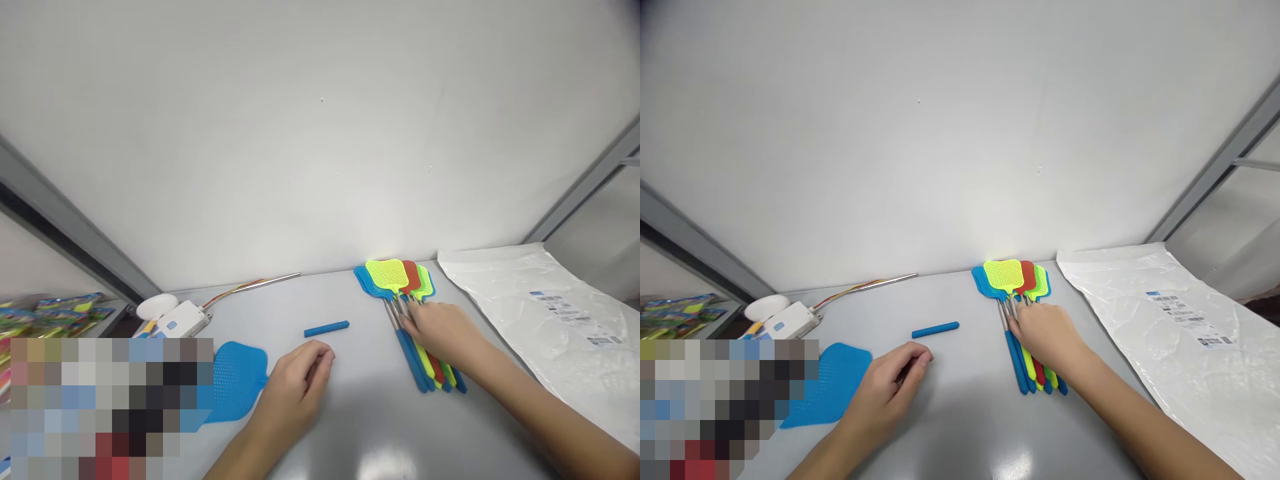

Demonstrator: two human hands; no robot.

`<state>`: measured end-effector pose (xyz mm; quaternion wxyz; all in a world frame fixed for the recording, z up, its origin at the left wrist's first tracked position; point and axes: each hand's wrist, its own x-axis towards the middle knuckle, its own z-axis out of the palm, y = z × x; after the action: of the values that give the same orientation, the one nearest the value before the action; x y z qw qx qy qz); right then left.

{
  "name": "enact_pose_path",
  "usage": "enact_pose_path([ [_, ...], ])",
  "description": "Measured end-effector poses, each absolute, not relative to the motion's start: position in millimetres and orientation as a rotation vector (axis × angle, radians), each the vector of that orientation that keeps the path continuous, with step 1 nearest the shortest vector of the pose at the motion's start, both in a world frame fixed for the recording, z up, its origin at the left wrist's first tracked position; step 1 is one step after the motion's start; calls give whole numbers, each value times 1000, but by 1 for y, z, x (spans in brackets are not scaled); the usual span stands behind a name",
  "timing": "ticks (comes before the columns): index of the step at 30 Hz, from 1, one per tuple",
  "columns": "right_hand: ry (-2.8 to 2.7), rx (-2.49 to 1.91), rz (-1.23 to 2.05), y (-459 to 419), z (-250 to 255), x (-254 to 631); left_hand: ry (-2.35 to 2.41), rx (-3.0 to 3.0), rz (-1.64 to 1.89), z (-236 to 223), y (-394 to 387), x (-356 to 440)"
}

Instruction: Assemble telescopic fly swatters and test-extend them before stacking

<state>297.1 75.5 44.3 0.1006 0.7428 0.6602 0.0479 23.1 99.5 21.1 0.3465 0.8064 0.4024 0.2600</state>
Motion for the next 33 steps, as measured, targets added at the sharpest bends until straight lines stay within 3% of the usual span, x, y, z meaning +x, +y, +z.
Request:
enact_pose_path([
  [7,2368,1937,146,95,58,255,1110,2457,630,28,103,17],
  [13,2641,1685,-194,159,48,197,1691,2623,444,34,131,-16],
  [17,2689,1579,-186,196,35,165,1942,2611,318,25,140,-32],
  [25,2711,1528,-48,254,19,109,1819,2624,104,14,131,-22],
  [33,2660,1556,43,275,8,104,1566,2714,234,8,119,-1],
])
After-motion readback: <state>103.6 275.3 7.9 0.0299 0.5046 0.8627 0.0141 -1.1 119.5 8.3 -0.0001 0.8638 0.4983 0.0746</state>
